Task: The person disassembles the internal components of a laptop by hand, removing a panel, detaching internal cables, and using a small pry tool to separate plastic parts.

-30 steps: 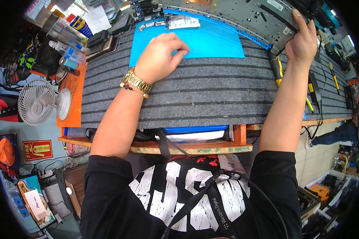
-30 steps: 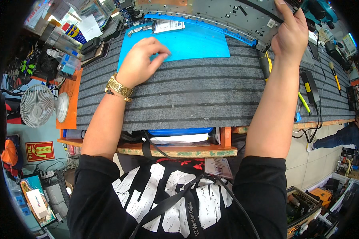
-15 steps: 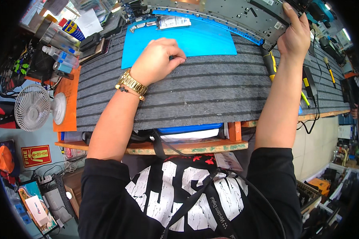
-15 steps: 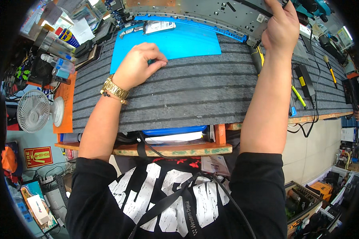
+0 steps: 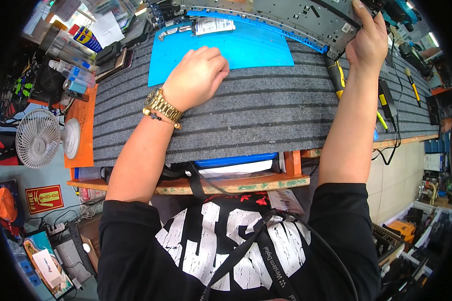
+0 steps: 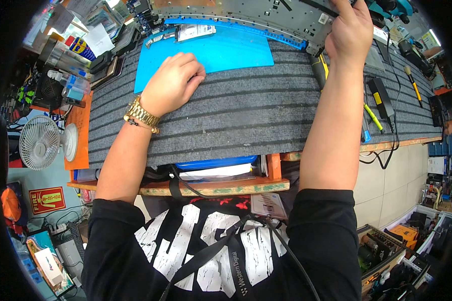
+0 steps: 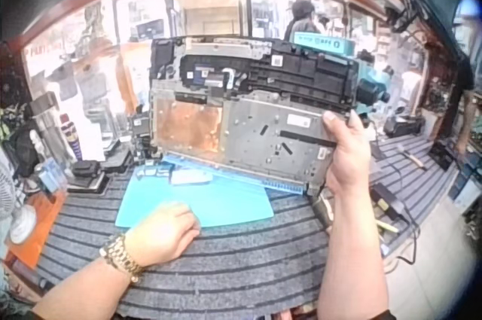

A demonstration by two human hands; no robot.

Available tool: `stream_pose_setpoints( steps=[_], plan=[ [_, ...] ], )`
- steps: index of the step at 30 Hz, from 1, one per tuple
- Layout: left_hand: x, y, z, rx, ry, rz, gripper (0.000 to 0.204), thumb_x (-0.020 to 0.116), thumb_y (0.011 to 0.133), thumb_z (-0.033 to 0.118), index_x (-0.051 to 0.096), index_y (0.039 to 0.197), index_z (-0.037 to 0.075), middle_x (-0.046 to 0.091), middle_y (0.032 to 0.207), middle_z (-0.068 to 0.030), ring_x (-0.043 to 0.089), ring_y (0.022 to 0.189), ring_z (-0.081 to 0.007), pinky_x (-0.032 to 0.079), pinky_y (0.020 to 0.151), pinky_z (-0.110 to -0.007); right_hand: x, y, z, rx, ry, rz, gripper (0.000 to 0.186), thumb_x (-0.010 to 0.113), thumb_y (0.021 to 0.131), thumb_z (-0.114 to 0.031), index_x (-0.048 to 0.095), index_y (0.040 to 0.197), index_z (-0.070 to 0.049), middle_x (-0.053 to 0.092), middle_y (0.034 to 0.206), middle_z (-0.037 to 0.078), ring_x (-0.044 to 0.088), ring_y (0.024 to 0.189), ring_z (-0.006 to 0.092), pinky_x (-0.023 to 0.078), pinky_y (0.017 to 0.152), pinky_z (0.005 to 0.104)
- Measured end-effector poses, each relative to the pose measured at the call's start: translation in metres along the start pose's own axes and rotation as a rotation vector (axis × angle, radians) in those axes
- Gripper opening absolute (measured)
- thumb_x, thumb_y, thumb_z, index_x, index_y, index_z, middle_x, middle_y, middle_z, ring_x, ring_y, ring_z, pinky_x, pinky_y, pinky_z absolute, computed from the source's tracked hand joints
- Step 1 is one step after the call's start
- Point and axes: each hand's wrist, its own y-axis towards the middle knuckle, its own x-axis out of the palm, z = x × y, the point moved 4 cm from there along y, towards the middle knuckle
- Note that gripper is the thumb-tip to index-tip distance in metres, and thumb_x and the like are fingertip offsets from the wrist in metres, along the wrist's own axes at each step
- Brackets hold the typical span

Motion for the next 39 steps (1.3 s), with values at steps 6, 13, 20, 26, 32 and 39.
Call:
stream_pose_setpoints(
  steps=[6, 13, 20, 26, 32, 39],
  plan=[
    [-0.003, 0.001, -0.004, -0.077, -0.107, -0.029, 0.010, 0.085, 0.102, 0.020, 0.079, 0.102, 0.011, 0.072, 0.099, -0.0045, 0.071, 0.103, -0.0298, 0.052, 0.094, -0.047, 0.001, -0.004, -0.008, -0.023, -0.152, -0.053, 0.022, 0.078, 0.110, -0.007, 0.076, 0.131, -0.004, 0.084, 0.118, 0.004, 0.078, 0.104, 0.0150, 0.062, 0.097, 0.0324],
    [0.002, 0.003, -0.006, -0.150, -0.145, -0.086, 0.011, 0.085, 0.103, 0.019, 0.079, 0.102, 0.010, 0.072, 0.098, -0.0051, 0.069, 0.101, -0.0288, 0.050, 0.095, -0.046, 0.011, -0.007, -0.012, -0.029, -0.138, -0.067, 0.021, 0.078, 0.109, -0.006, 0.076, 0.130, -0.004, 0.084, 0.118, 0.004, 0.078, 0.104, 0.0149, 0.061, 0.097, 0.0321],
    [0.001, -0.001, -0.007, -0.156, -0.117, -0.090, 0.010, 0.079, 0.108, 0.018, 0.075, 0.106, 0.010, 0.072, 0.102, -0.0069, 0.068, 0.103, -0.0312, 0.046, 0.098, -0.047, 0.009, -0.007, -0.013, -0.034, -0.148, -0.055, 0.022, 0.079, 0.109, -0.006, 0.076, 0.130, -0.004, 0.083, 0.116, 0.004, 0.078, 0.103, 0.0149, 0.061, 0.097, 0.0317],
    [-0.006, -0.002, -0.012, -0.145, -0.085, -0.018, 0.009, 0.078, 0.108, 0.020, 0.077, 0.108, 0.011, 0.073, 0.103, -0.0052, 0.067, 0.106, -0.0304, 0.044, 0.099, -0.046, 0.009, -0.007, -0.013, -0.026, -0.123, -0.082, 0.024, 0.079, 0.109, -0.007, 0.076, 0.133, -0.004, 0.084, 0.120, 0.006, 0.079, 0.106, 0.0161, 0.062, 0.098, 0.0326],
    [-0.012, -0.002, -0.010, -0.053, -0.075, 0.005, 0.010, 0.086, 0.103, 0.022, 0.086, 0.111, 0.017, 0.073, 0.103, -0.0005, 0.067, 0.105, -0.0263, 0.043, 0.097, -0.044, 0.010, -0.006, -0.012, -0.016, -0.113, -0.080, 0.025, 0.080, 0.109, -0.007, 0.076, 0.133, -0.004, 0.085, 0.121, 0.006, 0.080, 0.105, 0.0168, 0.063, 0.098, 0.0329],
    [-0.009, 0.000, -0.011, 0.013, -0.044, -0.005, 0.006, 0.091, 0.098, 0.022, 0.091, 0.103, 0.019, 0.075, 0.100, 0.0024, 0.068, 0.104, -0.0237, 0.046, 0.095, -0.043, 0.013, -0.008, -0.015, -0.035, -0.113, -0.087, 0.024, 0.079, 0.109, -0.007, 0.076, 0.133, -0.003, 0.085, 0.122, 0.007, 0.081, 0.107, 0.0175, 0.063, 0.099, 0.0334]
  ],
)
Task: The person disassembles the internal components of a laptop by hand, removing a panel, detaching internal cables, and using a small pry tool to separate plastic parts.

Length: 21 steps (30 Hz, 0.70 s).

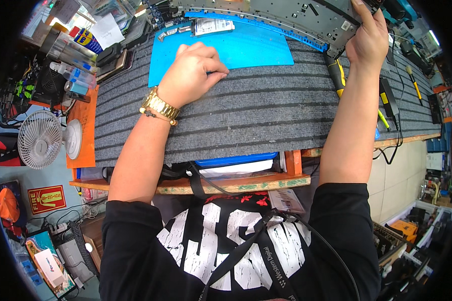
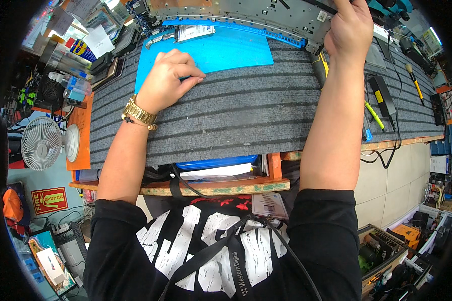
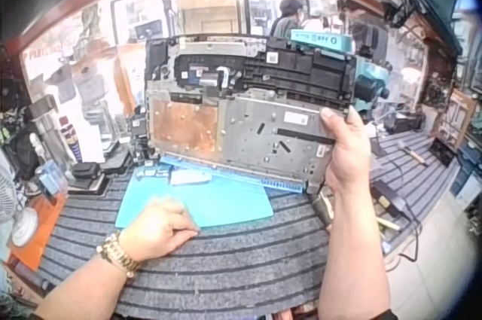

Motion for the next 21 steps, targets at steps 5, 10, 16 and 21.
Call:
stream_pose_setpoints(
  steps=[5, 10, 16, 21],
  plan=[
    [0.0022, 0.0032, 0.0012, 0.013, -0.010, 0.005, 0.004, 0.089, 0.099, 0.021, 0.088, 0.100, 0.017, 0.075, 0.098, 0.0016, 0.069, 0.104, -0.0251, 0.046, 0.094, -0.044, 0.0010, -0.0002, 0.0007, 0.013, 0.013, -0.010, 0.025, 0.078, 0.110, -0.007, 0.076, 0.135, -0.003, 0.085, 0.124, 0.008, 0.081, 0.108, 0.0180, 0.063, 0.100, 0.0332],
    [0.0051, 0.0042, 0.0080, 0.034, 0.078, -0.020, 0.006, 0.082, 0.102, 0.019, 0.081, 0.100, 0.014, 0.071, 0.099, -0.0014, 0.067, 0.104, -0.0280, 0.047, 0.093, -0.045, 0.0011, -0.0016, 0.0004, 0.001, -0.013, 0.002, 0.029, 0.078, 0.109, -0.007, 0.076, 0.137, -0.002, 0.085, 0.125, 0.008, 0.081, 0.108, 0.0183, 0.063, 0.100, 0.0334],
    [0.0088, 0.0017, 0.0090, 0.021, 0.099, -0.024, 0.004, 0.076, 0.104, 0.014, 0.072, 0.106, 0.012, 0.068, 0.106, -0.0062, 0.065, 0.107, -0.0307, 0.044, 0.094, -0.046, 0.0020, -0.0011, 0.0010, 0.002, 0.016, -0.004, 0.031, 0.079, 0.108, -0.007, 0.076, 0.138, -0.003, 0.085, 0.124, 0.008, 0.080, 0.107, 0.0178, 0.063, 0.099, 0.0340],
    [0.0088, 0.0007, 0.0070, -0.017, 0.113, -0.027, 0.004, 0.076, 0.105, 0.014, 0.073, 0.107, 0.011, 0.068, 0.107, -0.0059, 0.064, 0.109, -0.0304, 0.043, 0.095, -0.045, 0.0007, -0.0006, 0.0019, 0.007, 0.027, -0.008, 0.030, 0.080, 0.108, -0.007, 0.077, 0.137, -0.003, 0.086, 0.123, 0.007, 0.081, 0.106, 0.0171, 0.063, 0.098, 0.0338]
  ],
)
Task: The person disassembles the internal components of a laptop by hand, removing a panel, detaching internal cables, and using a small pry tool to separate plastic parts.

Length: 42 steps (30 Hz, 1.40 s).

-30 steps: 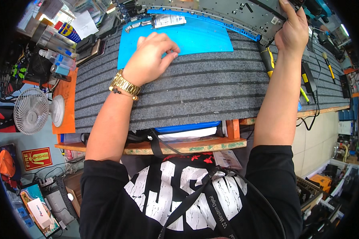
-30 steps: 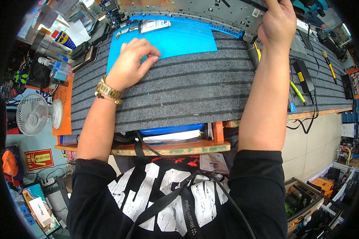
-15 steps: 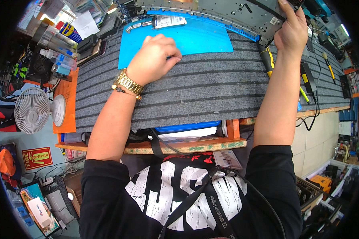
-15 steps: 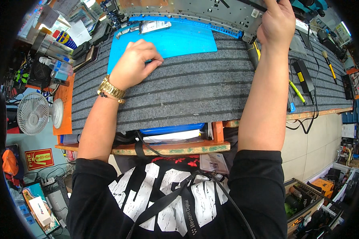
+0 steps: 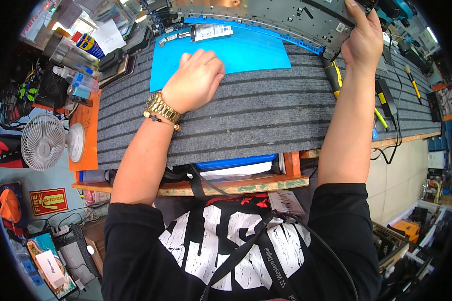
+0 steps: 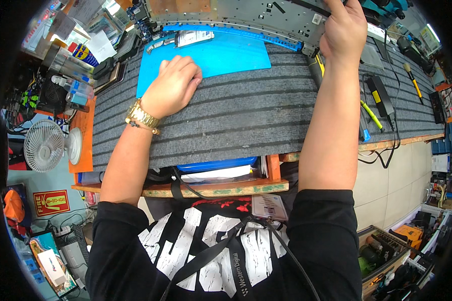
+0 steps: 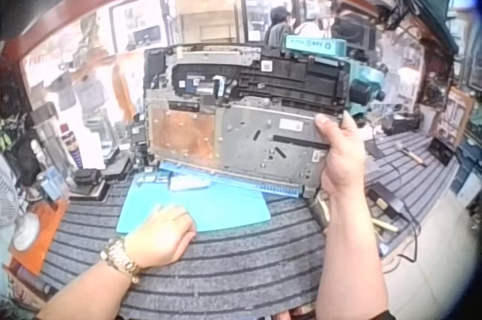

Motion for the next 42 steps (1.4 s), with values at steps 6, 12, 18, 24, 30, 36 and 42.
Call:
stream_pose_setpoints(
  steps=[6, 12, 18, 24, 30, 36, 42],
  plan=[
    [-0.010, 0.000, -0.001, 0.036, -0.085, 0.023, 0.008, 0.085, 0.100, 0.014, 0.082, 0.107, 0.015, 0.073, 0.108, -0.0022, 0.067, 0.109, -0.0271, 0.043, 0.096, -0.044, 0.001, -0.001, -0.001, -0.008, -0.020, -0.002, 0.029, 0.078, 0.108, -0.006, 0.078, 0.137, -0.003, 0.086, 0.122, 0.006, 0.080, 0.106, 0.0167, 0.063, 0.098, 0.0327],
    [-0.013, 0.002, -0.005, 0.071, -0.117, 0.045, 0.007, 0.093, 0.094, 0.018, 0.089, 0.099, 0.016, 0.078, 0.100, 0.0017, 0.070, 0.103, -0.0240, 0.046, 0.093, -0.043, 0.004, -0.001, -0.004, -0.023, -0.047, 0.001, 0.028, 0.078, 0.109, -0.006, 0.078, 0.136, -0.002, 0.085, 0.122, 0.006, 0.080, 0.106, 0.0170, 0.062, 0.099, 0.0329],
    [-0.008, -0.001, -0.005, 0.052, -0.085, 0.007, 0.007, 0.090, 0.095, 0.017, 0.084, 0.095, 0.013, 0.076, 0.097, -0.0022, 0.069, 0.104, -0.0282, 0.048, 0.092, -0.046, 0.000, -0.006, 0.002, 0.026, -0.081, 0.059, 0.020, 0.084, 0.107, -0.010, 0.076, 0.124, -0.004, 0.083, 0.117, 0.006, 0.076, 0.109, 0.0157, 0.057, 0.103, 0.0333],
    [-0.008, 0.004, 0.006, 0.050, -0.105, 0.056, 0.008, 0.084, 0.098, 0.014, 0.077, 0.097, 0.009, 0.073, 0.101, -0.0086, 0.066, 0.105, -0.0345, 0.049, 0.094, -0.049, 0.012, -0.009, 0.002, -0.046, -0.015, 0.005, 0.037, 0.085, 0.103, -0.003, 0.076, 0.140, 0.000, 0.082, 0.130, 0.005, 0.074, 0.114, 0.0155, 0.058, 0.105, 0.0353],
    [-0.003, 0.003, 0.007, 0.045, -0.023, 0.020, 0.007, 0.081, 0.098, 0.010, 0.074, 0.099, 0.009, 0.069, 0.103, -0.0101, 0.064, 0.105, -0.0347, 0.046, 0.092, -0.048, 0.020, -0.013, 0.000, 0.034, 0.049, 0.034, 0.023, 0.080, 0.107, 0.000, 0.078, 0.131, 0.000, 0.083, 0.123, 0.005, 0.075, 0.109, 0.0126, 0.058, 0.099, 0.0315],
    [-0.004, 0.003, 0.012, 0.060, 0.040, 0.007, 0.006, 0.078, 0.099, 0.008, 0.072, 0.102, 0.007, 0.067, 0.105, -0.0127, 0.063, 0.105, -0.0362, 0.045, 0.093, -0.048, 0.024, -0.016, -0.001, 0.041, 0.033, 0.026, 0.022, 0.079, 0.108, -0.001, 0.077, 0.130, 0.001, 0.084, 0.123, 0.005, 0.074, 0.110, 0.0122, 0.058, 0.100, 0.0320],
    [-0.003, 0.003, 0.013, 0.036, 0.073, -0.012, 0.005, 0.076, 0.099, 0.008, 0.072, 0.102, 0.007, 0.067, 0.105, -0.0131, 0.062, 0.107, -0.0363, 0.044, 0.094, -0.049, 0.026, -0.017, -0.002, 0.072, 0.015, 0.046, 0.021, 0.079, 0.108, -0.001, 0.078, 0.128, 0.001, 0.084, 0.121, 0.005, 0.075, 0.108, 0.0119, 0.059, 0.098, 0.0322]
  ],
)
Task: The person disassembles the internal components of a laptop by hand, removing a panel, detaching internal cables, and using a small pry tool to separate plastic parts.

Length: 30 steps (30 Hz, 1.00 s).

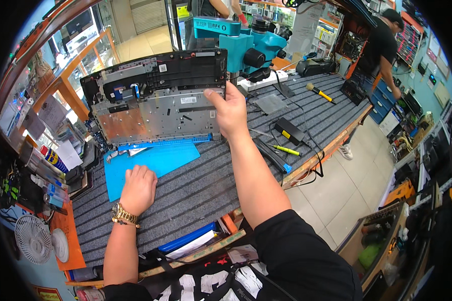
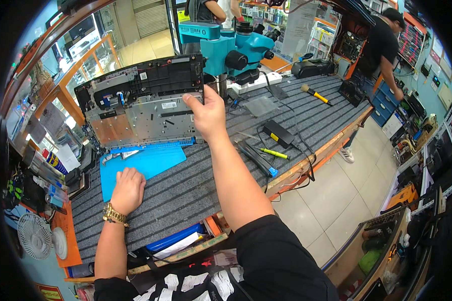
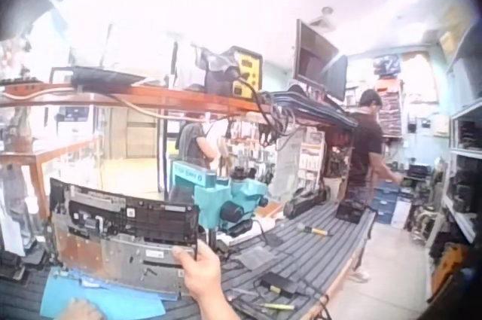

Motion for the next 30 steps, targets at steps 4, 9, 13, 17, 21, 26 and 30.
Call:
stream_pose_setpoints(
  steps=[4, 9, 13, 17, 21, 26, 30],
  plan=[
    [0.001, -0.002, -0.001, -0.015, 0.020, -0.019, 0.005, 0.076, 0.099, 0.009, 0.072, 0.101, 0.007, 0.067, 0.105, -0.0130, 0.062, 0.107, -0.0360, 0.044, 0.093, -0.050, -0.001, 0.000, 0.001, 0.015, -0.013, 0.007, 0.020, 0.079, 0.107, -0.001, 0.079, 0.127, 0.000, 0.084, 0.120, 0.005, 0.075, 0.107, 0.0116, 0.059, 0.096, 0.0313],
    [0.001, -0.002, 0.000, -0.018, 0.035, -0.023, 0.004, 0.076, 0.099, 0.009, 0.073, 0.101, 0.007, 0.067, 0.105, -0.0130, 0.062, 0.107, -0.0361, 0.044, 0.094, -0.050, -0.001, 0.001, 0.001, 0.032, -0.009, 0.008, 0.020, 0.078, 0.108, -0.001, 0.078, 0.127, 0.000, 0.084, 0.119, 0.004, 0.074, 0.106, 0.0110, 0.058, 0.095, 0.0310],
    [-0.003, 0.000, 0.001, -0.025, 0.034, -0.008, 0.005, 0.081, 0.097, 0.011, 0.076, 0.099, 0.010, 0.069, 0.104, -0.0099, 0.063, 0.108, -0.0336, 0.044, 0.094, -0.049, 0.001, 0.000, -0.001, 0.020, -0.001, 0.008, 0.021, 0.078, 0.108, -0.001, 0.078, 0.129, 0.000, 0.084, 0.120, 0.004, 0.074, 0.104, 0.0105, 0.058, 0.094, 0.0308],
    [-0.014, 0.001, 0.001, 0.015, 0.015, 0.057, 0.005, 0.089, 0.092, 0.015, 0.084, 0.094, 0.013, 0.074, 0.100, -0.0038, 0.066, 0.107, -0.0284, 0.045, 0.095, -0.047, 0.000, -0.001, 0.000, 0.021, 0.005, -0.007, 0.022, 0.078, 0.108, -0.001, 0.078, 0.131, 0.000, 0.084, 0.121, 0.004, 0.074, 0.105, 0.0105, 0.058, 0.094, 0.0302],
    [-0.019, 0.002, 0.002, 0.035, -0.002, 0.111, 0.004, 0.092, 0.087, 0.017, 0.089, 0.088, 0.015, 0.077, 0.095, -0.0008, 0.068, 0.104, -0.0256, 0.046, 0.094, -0.046, -0.003, -0.001, 0.003, 0.051, -0.026, -0.028, 0.030, 0.077, 0.110, -0.001, 0.075, 0.140, 0.003, 0.083, 0.131, 0.009, 0.075, 0.117, 0.0158, 0.058, 0.106, 0.0345],
    [-0.016, 0.002, 0.005, 0.039, 0.014, 0.110, 0.004, 0.091, 0.087, 0.015, 0.088, 0.088, 0.013, 0.077, 0.094, -0.0022, 0.068, 0.103, -0.0262, 0.048, 0.093, -0.046, -0.001, -0.002, 0.001, 0.008, -0.020, -0.017, 0.022, 0.078, 0.110, -0.002, 0.078, 0.132, 0.002, 0.084, 0.123, 0.005, 0.075, 0.107, 0.0111, 0.058, 0.096, 0.0304],
    [-0.010, 0.002, 0.004, 0.009, 0.031, 0.103, 0.005, 0.087, 0.088, 0.014, 0.084, 0.085, 0.011, 0.075, 0.092, -0.0039, 0.068, 0.102, -0.0279, 0.049, 0.094, -0.046, 0.000, -0.002, 0.002, 0.027, -0.010, -0.008, 0.022, 0.078, 0.110, -0.003, 0.078, 0.132, 0.001, 0.084, 0.124, 0.005, 0.075, 0.109, 0.0116, 0.058, 0.097, 0.0307]
  ],
)
